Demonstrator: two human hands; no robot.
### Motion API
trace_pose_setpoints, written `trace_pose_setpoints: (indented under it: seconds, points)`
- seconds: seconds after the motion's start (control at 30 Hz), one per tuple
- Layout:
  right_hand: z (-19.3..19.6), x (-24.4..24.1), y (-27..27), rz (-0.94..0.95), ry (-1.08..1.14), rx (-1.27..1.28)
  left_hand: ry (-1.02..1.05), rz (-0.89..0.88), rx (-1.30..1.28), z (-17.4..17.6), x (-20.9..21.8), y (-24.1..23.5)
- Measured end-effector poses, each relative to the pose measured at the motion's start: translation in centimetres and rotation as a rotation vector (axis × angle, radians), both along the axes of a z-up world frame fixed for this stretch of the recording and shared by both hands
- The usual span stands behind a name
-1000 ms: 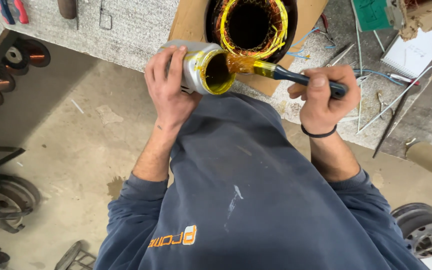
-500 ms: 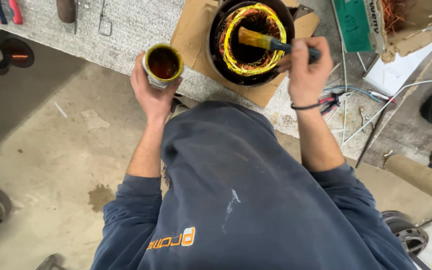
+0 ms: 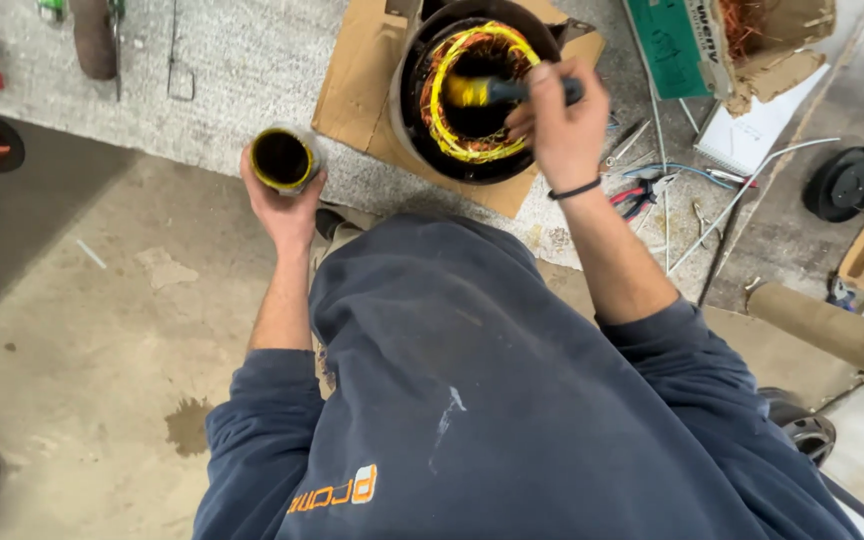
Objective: Applying yellow insulating varnish to the copper coils of an electric motor stator using a paintbrush.
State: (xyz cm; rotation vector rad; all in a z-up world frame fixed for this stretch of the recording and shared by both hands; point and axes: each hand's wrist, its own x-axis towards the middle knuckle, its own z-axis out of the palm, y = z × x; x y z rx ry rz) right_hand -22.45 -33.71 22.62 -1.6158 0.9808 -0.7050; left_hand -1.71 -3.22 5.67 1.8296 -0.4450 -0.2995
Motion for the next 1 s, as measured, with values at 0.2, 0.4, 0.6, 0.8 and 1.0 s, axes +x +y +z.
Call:
trace_pose_setpoints:
  seconds: [0.2, 0.4, 0.6, 0.8, 1.0]
  points:
    - [0.8, -0.3, -0.9, 0.083, 0.145, 0.199, 0.007, -0.117, -0.094, -0.2, 1.2, -0.1]
    - [2.9, 1.3, 0.5, 0.071, 0.025, 0.153, 0.026, -0.177, 0.098, 2.1, 2.3, -0.1]
    - [5.2, 0.9, -0.3, 0.178, 0.274, -0.156, -0.053, -0.168, 0.045, 2.2, 2.4, -0.7]
    - [5.5, -0.4, -1.2, 0.714, 0.243, -0.949, -0.053, -0.162, 0.108, 2.0, 2.3, -0.4]
    - [6.1, -0.9, 0.0, 0.679, 0.477, -1.057, -0.019, -0.159, 0.090, 2.4, 2.3, -0.7]
